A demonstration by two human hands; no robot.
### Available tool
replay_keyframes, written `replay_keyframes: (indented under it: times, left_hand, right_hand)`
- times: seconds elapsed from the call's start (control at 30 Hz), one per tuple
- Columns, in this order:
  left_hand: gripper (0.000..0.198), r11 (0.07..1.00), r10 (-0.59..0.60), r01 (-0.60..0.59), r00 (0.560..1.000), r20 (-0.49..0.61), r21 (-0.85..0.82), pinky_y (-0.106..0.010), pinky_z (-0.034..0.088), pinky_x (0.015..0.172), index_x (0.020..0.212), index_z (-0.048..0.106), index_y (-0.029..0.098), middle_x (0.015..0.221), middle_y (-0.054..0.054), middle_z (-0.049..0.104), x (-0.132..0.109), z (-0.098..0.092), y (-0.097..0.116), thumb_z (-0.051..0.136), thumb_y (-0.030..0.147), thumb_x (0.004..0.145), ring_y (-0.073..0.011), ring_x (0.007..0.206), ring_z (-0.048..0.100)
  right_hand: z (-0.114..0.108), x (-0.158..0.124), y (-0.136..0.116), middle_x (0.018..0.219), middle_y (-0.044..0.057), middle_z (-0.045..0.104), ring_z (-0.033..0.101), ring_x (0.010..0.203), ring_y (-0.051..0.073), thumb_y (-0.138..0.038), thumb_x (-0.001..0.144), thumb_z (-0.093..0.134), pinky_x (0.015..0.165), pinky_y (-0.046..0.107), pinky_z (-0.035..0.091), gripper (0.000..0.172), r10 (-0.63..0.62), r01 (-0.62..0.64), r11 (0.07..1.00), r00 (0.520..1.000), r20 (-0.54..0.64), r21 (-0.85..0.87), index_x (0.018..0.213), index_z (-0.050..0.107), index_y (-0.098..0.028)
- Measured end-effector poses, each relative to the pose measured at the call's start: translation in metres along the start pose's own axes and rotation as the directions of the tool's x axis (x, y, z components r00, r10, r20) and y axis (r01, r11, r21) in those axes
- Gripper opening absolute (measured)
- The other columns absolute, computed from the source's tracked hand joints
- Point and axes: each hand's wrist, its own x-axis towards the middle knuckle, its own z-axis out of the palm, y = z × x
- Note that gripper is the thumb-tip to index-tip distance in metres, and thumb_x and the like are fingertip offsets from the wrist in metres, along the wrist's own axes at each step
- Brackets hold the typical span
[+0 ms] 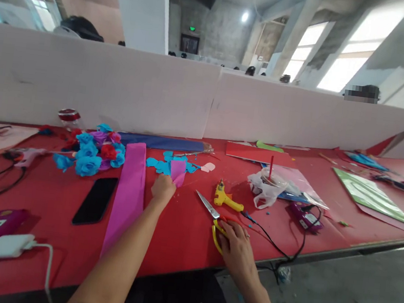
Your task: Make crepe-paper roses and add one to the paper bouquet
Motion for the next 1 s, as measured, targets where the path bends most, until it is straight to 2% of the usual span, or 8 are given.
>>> replay_keyframes:
  times: [0.2, 0.3, 0.43, 0.6, 0.7, 0.77, 0.87, 1.0]
  left_hand:
    - [0.019, 0.985, 0.043, -0.055, 0.996, -0.075, -0.163, -0.030, 0.047, 0.074, 0.092, 0.067, 0.020, 0.090, -0.009, 0.073, -0.014, -0.010, -0.011, 0.052, 0.025, 0.082, -0.0219, 0.086, 0.067]
    - [0.023, 0.951, 0.097, -0.118, 0.992, -0.085, -0.285, -0.027, 0.048, 0.074, 0.099, 0.068, 0.021, 0.088, -0.005, 0.074, -0.037, -0.019, -0.019, 0.051, 0.025, 0.084, -0.0175, 0.079, 0.068]
    - [0.017, 0.828, 0.174, -0.160, 0.984, -0.025, -0.537, -0.030, 0.050, 0.070, 0.088, 0.072, 0.025, 0.082, -0.003, 0.074, -0.087, -0.023, -0.025, 0.058, 0.026, 0.078, -0.0182, 0.067, 0.066]
    - [0.019, 0.765, 0.172, -0.121, 0.985, 0.019, -0.633, -0.033, 0.049, 0.085, 0.092, 0.072, 0.026, 0.095, -0.004, 0.073, -0.126, -0.032, -0.030, 0.065, 0.026, 0.074, -0.0207, 0.088, 0.066]
    - [0.034, 0.564, 0.054, 0.137, 0.978, 0.202, -0.815, -0.034, 0.049, 0.087, 0.105, 0.067, 0.024, 0.108, -0.007, 0.070, -0.123, -0.040, -0.029, 0.063, 0.043, 0.077, -0.0218, 0.102, 0.063]
    - [0.038, 0.340, 0.028, 0.355, 0.922, 0.387, -0.871, -0.033, 0.050, 0.082, 0.102, 0.067, 0.022, 0.105, -0.008, 0.070, -0.116, -0.044, -0.027, 0.060, 0.050, 0.077, -0.0223, 0.101, 0.064]
    - [0.028, 0.103, 0.048, 0.459, 0.884, 0.465, -0.883, -0.030, 0.051, 0.079, 0.086, 0.069, 0.019, 0.090, -0.006, 0.072, -0.107, -0.045, -0.022, 0.072, 0.039, 0.068, -0.0188, 0.087, 0.067]
    - [0.019, 0.032, -0.053, 0.396, 0.917, 0.394, -0.918, -0.031, 0.050, 0.082, 0.077, 0.066, 0.017, 0.082, -0.004, 0.072, -0.103, -0.044, -0.020, 0.074, 0.028, 0.064, -0.0162, 0.081, 0.067]
  right_hand:
    - [-0.006, -0.002, -0.009, 0.116, 0.011, 0.061, 0.054, 0.108, 0.027, -0.023, 0.089, 0.046, 0.095, 0.048, 0.042, 0.030, 0.028, -0.019, 0.997, 0.992, -0.119, 0.081, 0.114, 0.063, -0.023]
    - [-0.008, 0.011, -0.035, 0.115, 0.011, 0.062, 0.055, 0.107, 0.026, -0.026, 0.090, 0.047, 0.095, 0.046, 0.043, 0.030, 0.059, -0.023, 0.949, 0.992, -0.107, 0.316, 0.116, 0.062, -0.023]
    - [0.009, 0.044, -0.077, 0.129, 0.012, 0.054, 0.061, 0.096, 0.021, -0.034, 0.088, 0.052, 0.079, 0.035, 0.052, 0.051, 0.105, -0.165, 0.653, 0.986, 0.128, 0.739, 0.137, 0.041, -0.026]
    - [0.042, 0.072, -0.105, 0.089, 0.002, 0.065, 0.060, 0.080, 0.016, -0.027, 0.079, 0.060, 0.079, 0.033, 0.049, 0.053, 0.242, -0.262, 0.202, 0.947, 0.211, 0.944, 0.130, 0.047, -0.024]
    - [0.045, 0.076, -0.109, 0.083, -0.001, 0.064, 0.059, 0.076, 0.014, -0.023, 0.073, 0.064, 0.076, 0.029, 0.048, 0.046, 0.175, -0.287, -0.043, 0.941, 0.290, 0.957, 0.119, 0.055, -0.024]
    - [0.042, 0.074, -0.111, 0.082, -0.002, 0.063, 0.059, 0.072, 0.013, -0.023, 0.072, 0.066, 0.071, 0.026, 0.048, 0.043, 0.093, -0.347, -0.146, 0.927, 0.362, 0.926, 0.114, 0.058, -0.025]
    - [0.039, 0.069, -0.112, 0.080, -0.003, 0.064, 0.059, 0.069, 0.012, -0.023, 0.072, 0.067, 0.066, 0.023, 0.046, 0.039, 0.036, -0.419, -0.144, 0.903, 0.428, 0.896, 0.111, 0.061, -0.024]
    - [0.038, 0.063, -0.112, 0.076, -0.003, 0.065, 0.059, 0.071, 0.012, -0.023, 0.070, 0.068, 0.068, 0.022, 0.045, 0.028, 0.119, -0.405, -0.061, 0.904, 0.410, 0.912, 0.098, 0.066, -0.021]
